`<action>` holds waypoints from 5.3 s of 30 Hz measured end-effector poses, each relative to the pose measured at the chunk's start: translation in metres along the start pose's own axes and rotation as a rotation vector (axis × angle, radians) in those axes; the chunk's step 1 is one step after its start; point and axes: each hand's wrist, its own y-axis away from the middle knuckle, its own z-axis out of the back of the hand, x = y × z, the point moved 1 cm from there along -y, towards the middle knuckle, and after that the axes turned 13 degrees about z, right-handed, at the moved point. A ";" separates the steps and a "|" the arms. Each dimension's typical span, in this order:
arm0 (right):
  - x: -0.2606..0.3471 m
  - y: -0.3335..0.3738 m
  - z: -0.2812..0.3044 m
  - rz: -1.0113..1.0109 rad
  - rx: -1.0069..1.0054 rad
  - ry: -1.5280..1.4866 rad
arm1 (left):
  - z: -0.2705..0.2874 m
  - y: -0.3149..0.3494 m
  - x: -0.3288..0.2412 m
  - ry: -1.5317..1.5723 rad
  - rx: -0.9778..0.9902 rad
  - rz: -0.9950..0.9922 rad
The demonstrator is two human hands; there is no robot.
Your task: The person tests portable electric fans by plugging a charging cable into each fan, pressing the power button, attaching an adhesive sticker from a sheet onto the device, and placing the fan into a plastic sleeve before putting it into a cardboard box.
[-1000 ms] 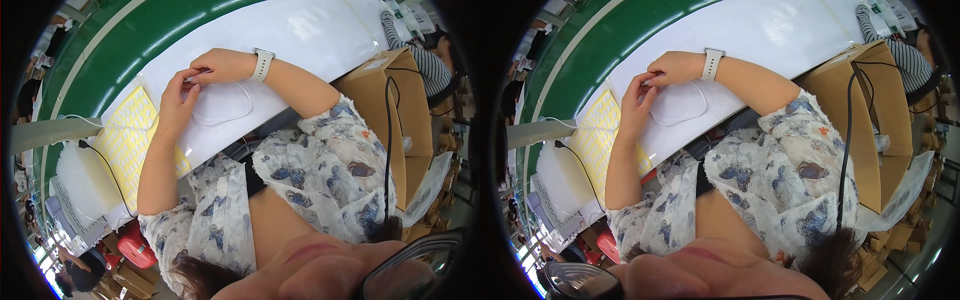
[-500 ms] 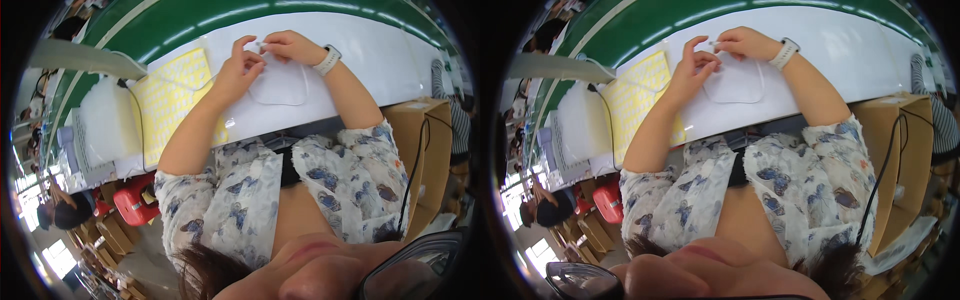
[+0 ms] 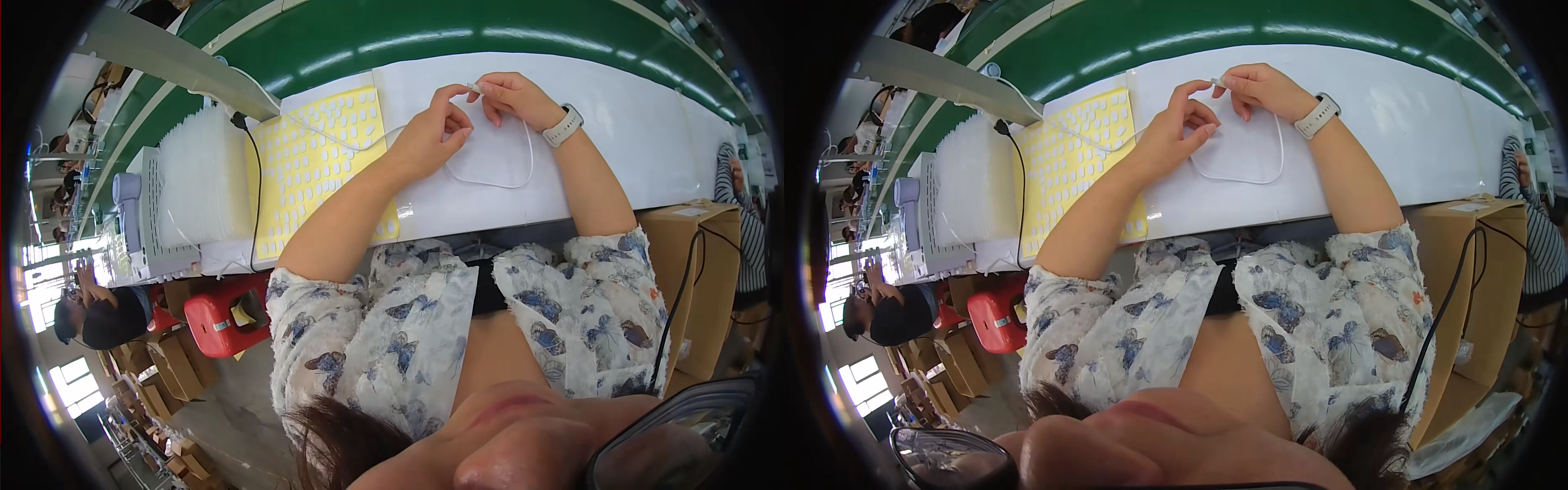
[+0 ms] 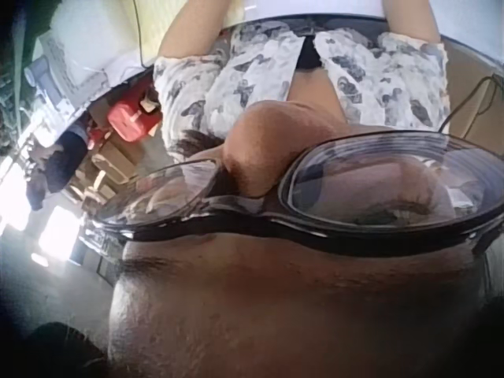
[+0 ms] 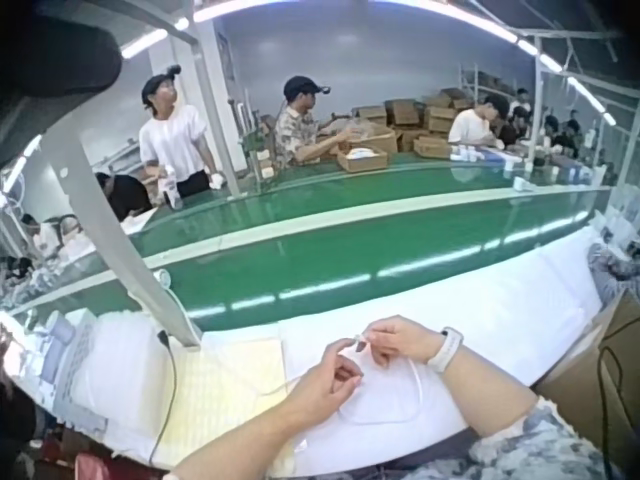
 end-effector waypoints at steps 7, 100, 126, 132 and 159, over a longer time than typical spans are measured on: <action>-0.010 0.003 0.010 0.009 0.034 -0.108 | -0.003 0.001 0.000 -0.004 0.034 -0.005; 0.023 0.011 -0.085 0.242 -0.001 0.115 | 0.026 0.003 0.019 1.303 0.089 -0.088; 0.020 -0.001 -0.094 0.765 -0.057 0.258 | 0.048 -0.019 0.054 1.448 0.042 -0.080; -0.002 -0.009 -0.047 0.790 -0.278 0.548 | 0.032 -0.019 0.046 1.269 0.426 -0.419; 0.035 0.011 -0.072 0.122 -0.135 -0.247 | -0.010 -0.030 0.051 0.850 0.661 -0.655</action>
